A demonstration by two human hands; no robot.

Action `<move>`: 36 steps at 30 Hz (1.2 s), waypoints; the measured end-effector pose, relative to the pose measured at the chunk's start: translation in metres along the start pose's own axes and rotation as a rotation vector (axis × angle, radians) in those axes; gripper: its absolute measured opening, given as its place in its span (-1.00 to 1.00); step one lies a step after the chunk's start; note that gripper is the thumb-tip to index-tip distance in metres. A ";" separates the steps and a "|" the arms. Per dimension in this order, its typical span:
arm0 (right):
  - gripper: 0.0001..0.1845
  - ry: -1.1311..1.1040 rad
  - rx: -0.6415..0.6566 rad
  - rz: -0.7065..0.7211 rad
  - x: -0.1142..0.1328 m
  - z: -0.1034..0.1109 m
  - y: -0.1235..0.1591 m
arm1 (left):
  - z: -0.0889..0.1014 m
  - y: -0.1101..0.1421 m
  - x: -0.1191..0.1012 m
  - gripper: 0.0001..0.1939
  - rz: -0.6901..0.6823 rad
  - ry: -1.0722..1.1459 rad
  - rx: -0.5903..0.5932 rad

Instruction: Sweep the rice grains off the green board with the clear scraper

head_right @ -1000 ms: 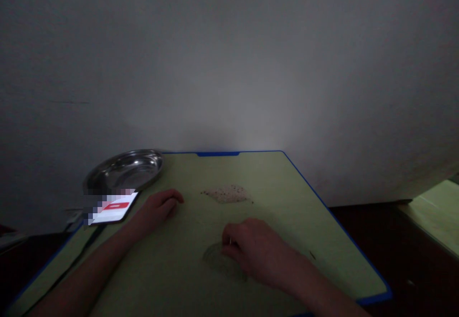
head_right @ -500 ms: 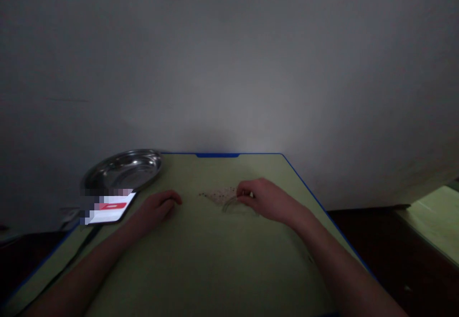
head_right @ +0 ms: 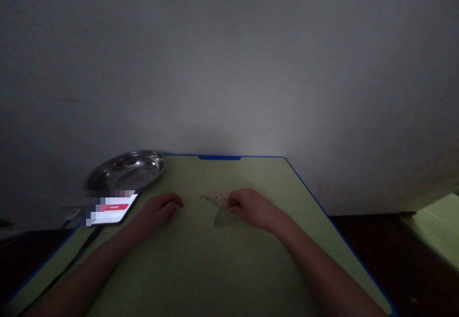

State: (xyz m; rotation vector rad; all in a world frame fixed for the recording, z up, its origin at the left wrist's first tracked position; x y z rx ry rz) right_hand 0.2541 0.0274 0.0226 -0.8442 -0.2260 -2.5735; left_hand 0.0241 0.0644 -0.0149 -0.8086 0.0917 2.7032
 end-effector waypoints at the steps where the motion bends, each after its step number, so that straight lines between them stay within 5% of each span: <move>1: -0.87 0.002 -0.011 0.010 0.002 0.004 -0.005 | 0.000 0.000 0.000 -0.73 -0.001 0.003 0.001; 6: -0.82 0.014 -0.071 0.028 0.013 0.022 -0.012 | 0.001 0.000 -0.002 -0.73 0.000 -0.004 0.010; 12: -0.86 0.015 -0.047 0.017 0.024 -0.009 -0.021 | 0.002 0.002 -0.006 -0.72 -0.004 -0.002 0.009; 18: -0.82 0.051 -0.111 -0.028 0.009 -0.001 -0.034 | -0.001 0.001 0.000 -0.73 -0.026 0.014 0.000; 25: -0.83 0.050 -0.056 -0.030 -0.008 0.034 0.002 | -0.003 -0.001 0.001 -0.72 -0.029 -0.007 0.010; 30: -0.85 0.035 0.017 -0.038 -0.019 0.025 0.016 | -0.003 0.000 0.001 -0.72 -0.025 0.005 0.014; 36: -0.86 0.051 -0.061 -0.010 -0.017 0.013 -0.012 | 0.000 0.000 -0.001 -0.71 0.013 0.004 0.017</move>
Point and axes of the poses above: each hand's wrist, its own y-axis away from the middle knuckle, its own z-axis out of the back of the hand, x = y × z, the point moved 7 cm from there along -y, towards the middle knuckle, and after that the axes turned 8 degrees about -y, right-handed, at the moved point
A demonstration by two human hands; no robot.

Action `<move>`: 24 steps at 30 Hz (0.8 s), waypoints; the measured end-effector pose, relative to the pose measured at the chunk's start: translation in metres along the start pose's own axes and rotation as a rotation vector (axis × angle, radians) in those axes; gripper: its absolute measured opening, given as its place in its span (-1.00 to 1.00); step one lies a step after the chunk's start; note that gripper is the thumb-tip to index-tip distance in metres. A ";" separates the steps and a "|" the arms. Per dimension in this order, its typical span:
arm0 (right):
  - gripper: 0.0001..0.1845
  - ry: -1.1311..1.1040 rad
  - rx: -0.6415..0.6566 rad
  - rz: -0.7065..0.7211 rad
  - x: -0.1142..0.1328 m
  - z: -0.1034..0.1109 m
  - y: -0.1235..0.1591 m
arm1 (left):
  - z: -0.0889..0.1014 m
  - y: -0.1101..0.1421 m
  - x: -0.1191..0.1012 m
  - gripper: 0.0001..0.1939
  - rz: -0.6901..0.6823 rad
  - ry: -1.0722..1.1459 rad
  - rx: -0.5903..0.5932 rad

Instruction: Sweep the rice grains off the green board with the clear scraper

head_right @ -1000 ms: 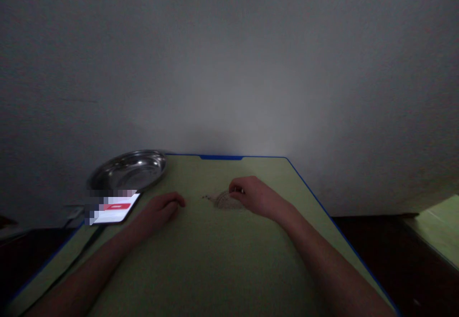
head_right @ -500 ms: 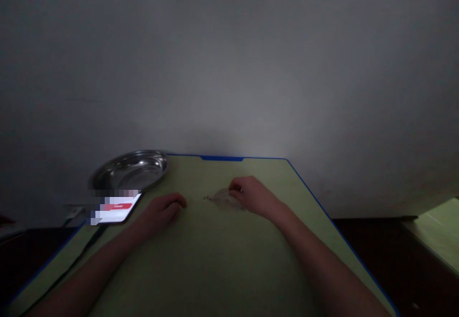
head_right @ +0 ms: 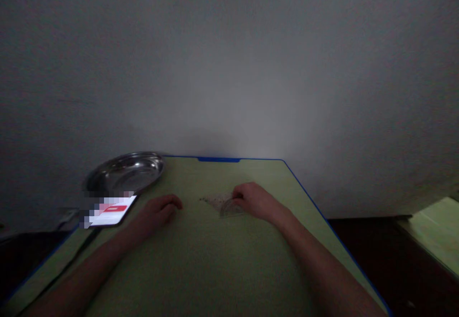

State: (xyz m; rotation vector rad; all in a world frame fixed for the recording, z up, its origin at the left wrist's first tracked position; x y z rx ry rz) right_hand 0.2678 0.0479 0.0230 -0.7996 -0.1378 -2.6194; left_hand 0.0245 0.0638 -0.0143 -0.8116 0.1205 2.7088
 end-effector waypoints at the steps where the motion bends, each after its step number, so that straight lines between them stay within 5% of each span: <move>1: -0.86 0.002 -0.017 0.003 0.001 0.001 -0.004 | 0.000 0.000 0.000 -0.71 0.002 -0.001 -0.001; 6: -0.83 -0.006 -0.081 0.005 -0.007 0.024 -0.001 | -0.001 -0.001 0.001 -0.71 -0.009 -0.003 0.013; 12: -0.81 -0.016 -0.115 -0.104 -0.060 0.049 0.022 | -0.002 -0.002 0.002 -0.72 -0.022 -0.034 0.012; 18: -0.73 -0.075 -0.058 -0.175 -0.095 0.046 0.046 | -0.003 -0.002 0.002 -0.71 -0.024 -0.012 0.020; 24: -0.75 -0.134 -0.029 -0.183 -0.092 0.028 0.052 | -0.001 -0.001 0.000 -0.70 -0.022 -0.043 0.010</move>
Point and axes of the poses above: each hand's wrist, its own y-axis away from the middle knuckle, its own z-axis out of the back of the hand, x = y × z, the point moved 7 cm from there along -y, towards the middle knuckle, and after that the axes turned 8 degrees about -y, right-handed, at the moved point
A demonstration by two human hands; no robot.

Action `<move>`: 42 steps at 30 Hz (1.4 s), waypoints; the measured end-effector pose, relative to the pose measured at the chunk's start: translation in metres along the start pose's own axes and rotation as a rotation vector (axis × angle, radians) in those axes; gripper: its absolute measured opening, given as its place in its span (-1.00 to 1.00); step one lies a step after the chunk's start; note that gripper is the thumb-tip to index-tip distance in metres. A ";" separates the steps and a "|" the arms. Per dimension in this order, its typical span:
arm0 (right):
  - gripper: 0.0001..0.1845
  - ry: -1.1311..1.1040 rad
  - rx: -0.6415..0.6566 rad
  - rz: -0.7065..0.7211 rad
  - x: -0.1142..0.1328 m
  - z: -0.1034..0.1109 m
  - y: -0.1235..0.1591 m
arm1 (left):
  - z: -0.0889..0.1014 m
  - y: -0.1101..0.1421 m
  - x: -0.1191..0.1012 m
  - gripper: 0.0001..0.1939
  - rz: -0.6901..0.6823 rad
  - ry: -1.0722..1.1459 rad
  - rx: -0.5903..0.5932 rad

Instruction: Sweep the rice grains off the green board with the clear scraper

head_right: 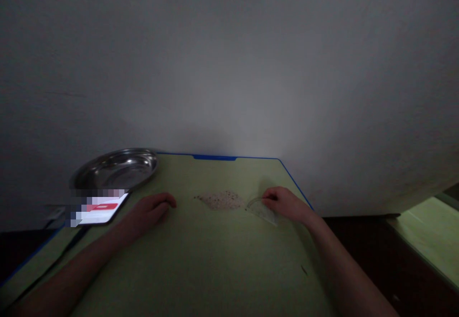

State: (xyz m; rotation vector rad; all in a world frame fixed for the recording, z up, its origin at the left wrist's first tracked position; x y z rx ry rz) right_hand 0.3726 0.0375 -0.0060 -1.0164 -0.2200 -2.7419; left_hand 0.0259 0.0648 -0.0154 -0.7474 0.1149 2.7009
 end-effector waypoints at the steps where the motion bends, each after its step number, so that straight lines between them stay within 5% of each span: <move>1: -0.76 -0.010 0.009 0.004 0.003 -0.004 0.000 | 0.000 0.000 0.000 -0.70 0.000 -0.001 -0.003; 14: -0.77 -0.093 0.034 0.020 0.032 -0.020 0.024 | 0.000 0.000 -0.002 -0.71 -0.005 0.007 0.000; 25: -0.77 -0.140 0.167 0.037 0.066 -0.069 0.047 | -0.001 0.000 -0.003 -0.71 -0.011 0.010 0.006; 42: -0.84 -0.105 0.337 -0.002 0.109 -0.116 0.089 | -0.003 0.001 -0.006 -0.68 -0.015 0.028 0.005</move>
Point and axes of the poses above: each hand's wrist, its own y-axis away from the middle knuckle, its own z-axis out of the back of the hand, x = y × z, the point moved 7 cm from there along -y, towards the middle knuckle, and after that the axes turned 8 degrees about -y, right-handed, at the moved point
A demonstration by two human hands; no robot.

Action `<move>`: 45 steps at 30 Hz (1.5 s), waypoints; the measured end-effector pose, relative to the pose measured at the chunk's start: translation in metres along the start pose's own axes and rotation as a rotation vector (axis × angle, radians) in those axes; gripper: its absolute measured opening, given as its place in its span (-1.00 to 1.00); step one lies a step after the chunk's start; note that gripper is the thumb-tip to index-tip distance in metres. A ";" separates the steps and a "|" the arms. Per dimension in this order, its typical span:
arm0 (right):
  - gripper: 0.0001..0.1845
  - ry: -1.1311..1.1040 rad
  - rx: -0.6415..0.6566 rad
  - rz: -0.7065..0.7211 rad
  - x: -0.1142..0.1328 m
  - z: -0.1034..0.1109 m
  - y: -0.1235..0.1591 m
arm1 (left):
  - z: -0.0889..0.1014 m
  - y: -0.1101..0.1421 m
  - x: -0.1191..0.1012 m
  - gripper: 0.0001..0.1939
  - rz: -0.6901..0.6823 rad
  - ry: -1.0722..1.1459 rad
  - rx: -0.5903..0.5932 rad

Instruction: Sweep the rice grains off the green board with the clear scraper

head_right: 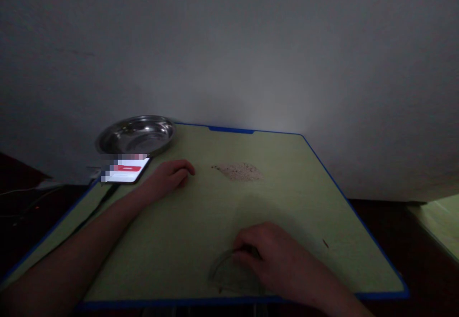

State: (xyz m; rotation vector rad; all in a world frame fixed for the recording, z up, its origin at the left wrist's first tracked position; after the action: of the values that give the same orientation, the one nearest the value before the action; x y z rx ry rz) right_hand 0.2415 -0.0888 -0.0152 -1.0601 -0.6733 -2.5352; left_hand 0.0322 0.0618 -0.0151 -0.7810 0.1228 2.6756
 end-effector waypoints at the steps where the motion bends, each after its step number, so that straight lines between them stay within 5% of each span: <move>1: -0.84 0.001 0.003 -0.001 0.001 -0.001 0.002 | 0.000 0.000 0.000 -0.69 0.001 0.000 -0.002; 9: -0.84 -0.001 0.015 -0.011 0.000 -0.008 0.009 | 0.000 0.000 0.000 -0.69 0.000 -0.005 -0.012; 13: -0.85 -0.025 -0.001 0.021 -0.002 0.005 0.005 | 0.001 0.001 -0.001 -0.69 0.001 -0.001 -0.002; 16: -0.78 -0.058 -0.086 0.056 -0.003 0.035 -0.012 | 0.000 0.001 -0.001 -0.69 -0.002 0.002 0.006; 20: -0.75 -0.045 -0.361 0.075 -0.011 0.093 -0.043 | 0.001 0.001 0.001 -0.71 -0.015 0.008 -0.019; 28: -0.71 -0.001 -0.570 -0.037 -0.058 0.172 -0.083 | 0.000 0.001 0.005 -0.70 -0.005 0.028 -0.014; 34: -0.69 -0.098 -0.535 -0.112 -0.077 0.164 -0.092 | -0.001 -0.001 0.006 -0.71 -0.004 0.037 -0.016; 45: -0.97 -0.298 -0.471 -0.133 -0.041 0.125 -0.111 | 0.004 0.002 0.001 -0.71 0.011 0.040 -0.009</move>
State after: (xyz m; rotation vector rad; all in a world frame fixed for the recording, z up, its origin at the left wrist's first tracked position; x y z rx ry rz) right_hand 0.2919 0.0749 -0.0015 -1.6202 -0.2143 -2.7517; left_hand 0.0287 0.0610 -0.0126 -0.8387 0.1256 2.6733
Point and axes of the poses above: each hand's wrist, its own y-axis away from the middle knuckle, its own z-axis out of the back of the hand, x = y × z, the point moved 7 cm from there along -y, towards the middle knuckle, and after that the axes turned 8 degrees about -y, right-handed, at the moved point
